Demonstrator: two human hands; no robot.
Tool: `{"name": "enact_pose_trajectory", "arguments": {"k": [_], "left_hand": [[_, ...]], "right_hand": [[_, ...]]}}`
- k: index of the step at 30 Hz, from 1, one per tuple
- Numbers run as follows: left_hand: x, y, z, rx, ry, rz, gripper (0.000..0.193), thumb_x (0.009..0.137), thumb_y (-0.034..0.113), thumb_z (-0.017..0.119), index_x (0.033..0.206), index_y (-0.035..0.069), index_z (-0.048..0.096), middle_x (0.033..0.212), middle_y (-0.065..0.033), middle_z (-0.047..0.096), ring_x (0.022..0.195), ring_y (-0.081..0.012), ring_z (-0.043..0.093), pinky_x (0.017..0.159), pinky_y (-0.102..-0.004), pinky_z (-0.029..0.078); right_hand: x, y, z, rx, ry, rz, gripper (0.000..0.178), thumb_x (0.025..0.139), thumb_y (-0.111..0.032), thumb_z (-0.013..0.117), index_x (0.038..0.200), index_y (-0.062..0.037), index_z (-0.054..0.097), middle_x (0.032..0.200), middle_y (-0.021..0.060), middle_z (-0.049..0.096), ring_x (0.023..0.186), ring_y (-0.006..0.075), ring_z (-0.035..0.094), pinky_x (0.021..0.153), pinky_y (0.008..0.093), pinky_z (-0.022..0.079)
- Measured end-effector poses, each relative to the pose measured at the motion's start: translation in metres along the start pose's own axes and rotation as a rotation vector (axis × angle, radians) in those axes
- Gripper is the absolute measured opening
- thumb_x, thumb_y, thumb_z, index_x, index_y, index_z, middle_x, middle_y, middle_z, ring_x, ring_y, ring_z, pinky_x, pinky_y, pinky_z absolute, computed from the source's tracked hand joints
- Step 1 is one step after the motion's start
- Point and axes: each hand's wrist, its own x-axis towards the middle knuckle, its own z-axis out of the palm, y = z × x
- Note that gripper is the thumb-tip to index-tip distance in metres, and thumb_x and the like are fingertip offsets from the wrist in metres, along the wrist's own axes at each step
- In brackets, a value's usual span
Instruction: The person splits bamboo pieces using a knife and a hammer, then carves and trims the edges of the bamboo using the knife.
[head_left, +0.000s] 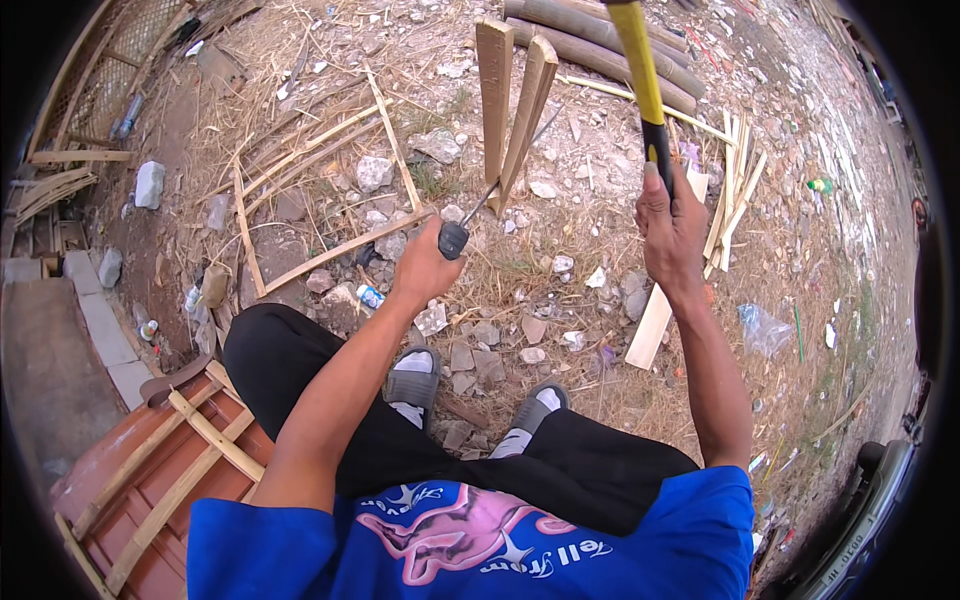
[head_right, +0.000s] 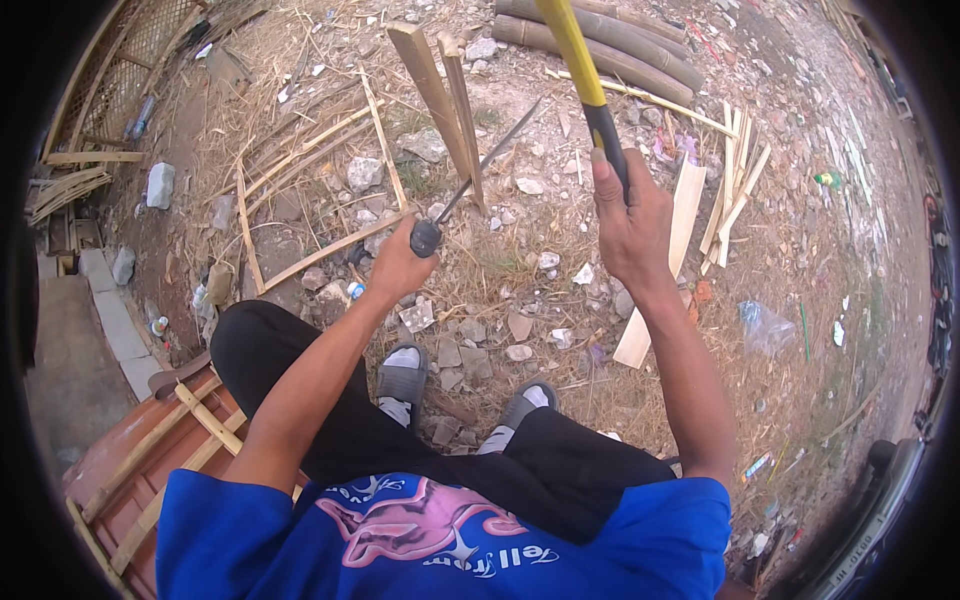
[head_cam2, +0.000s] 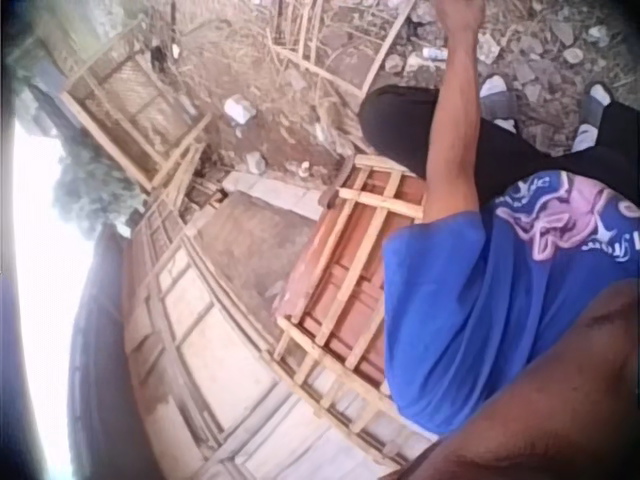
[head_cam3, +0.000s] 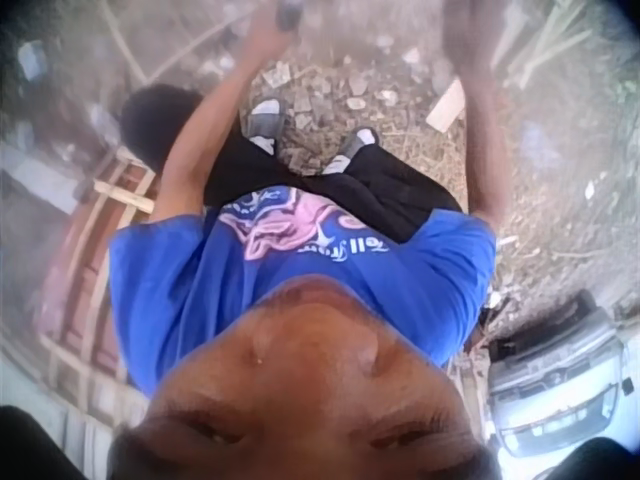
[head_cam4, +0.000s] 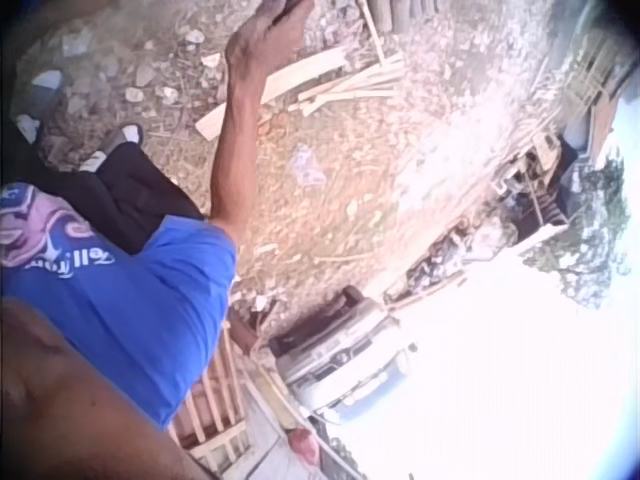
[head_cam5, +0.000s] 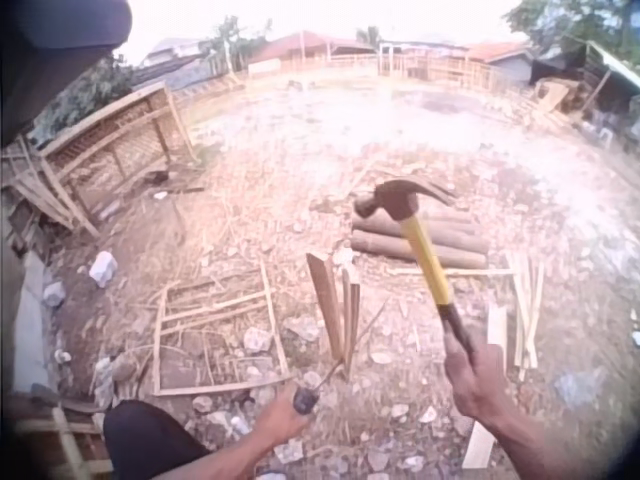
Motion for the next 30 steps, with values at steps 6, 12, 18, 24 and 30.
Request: {"name": "enact_pose_trajectory", "arguments": {"k": [6,12,18,24,30], "left_hand": [[0.0,-0.003,0.003,-0.095,-0.028,0.012,0.043,0.07,0.016,0.072,0.107,0.004,0.053,0.09,-0.0235,0.067,0.086,-0.0436,0.065,0.075,-0.0479,0.049],[-0.004,-0.001,0.022,0.049,-0.033,0.041,0.047,0.076,0.025,0.069,0.118,0.013,0.052,0.099,-0.025,0.067,0.089,-0.0471,0.064,0.08,-0.0547,0.05],[0.008,-0.005,0.018,-0.054,-0.005,0.031,0.045,0.072,0.021,0.072,0.112,0.01,0.053,0.092,-0.0239,0.068,0.09,-0.0465,0.064,0.077,-0.0538,0.048],[0.011,-0.003,0.016,-0.055,0.013,0.032,0.046,0.072,0.021,0.071,0.111,0.009,0.052,0.091,-0.0239,0.068,0.089,-0.0462,0.064,0.077,-0.0529,0.049],[0.009,0.0,0.016,-0.075,0.002,0.032,0.038,0.071,0.015,0.072,0.1,0.003,0.05,0.086,-0.021,0.065,0.083,-0.0417,0.064,0.073,-0.0459,0.048]], "right_hand": [[-0.045,0.084,0.032,-0.07,-0.078,0.027,0.023,0.101,-0.025,0.051,0.093,-0.0038,0.052,0.062,0.0131,0.054,0.052,0.0246,0.056,0.051,0.04,0.043],[-0.054,0.081,0.044,-0.334,-0.329,0.217,0.033,0.1,-0.037,0.052,0.096,-0.0049,0.055,0.063,0.0199,0.058,0.057,0.0402,0.057,0.057,0.049,0.043],[-0.063,0.11,0.026,-0.141,-0.075,0.19,0.034,0.1,-0.039,0.052,0.098,-0.005,0.057,0.059,0.0172,0.056,0.052,0.0363,0.054,0.055,0.0443,0.044],[-0.049,0.097,0.022,-0.441,-0.281,0.223,0.038,0.098,-0.043,0.054,0.093,-0.0056,0.058,0.057,0.0181,0.056,0.055,0.0407,0.059,0.054,0.0485,0.044],[-0.017,0.033,0.003,0.287,0.064,-0.081,0.043,0.104,-0.041,0.045,0.083,-0.0034,0.052,0.061,-0.004,0.042,0.051,0.0065,0.037,0.047,0.0241,0.032]]}}
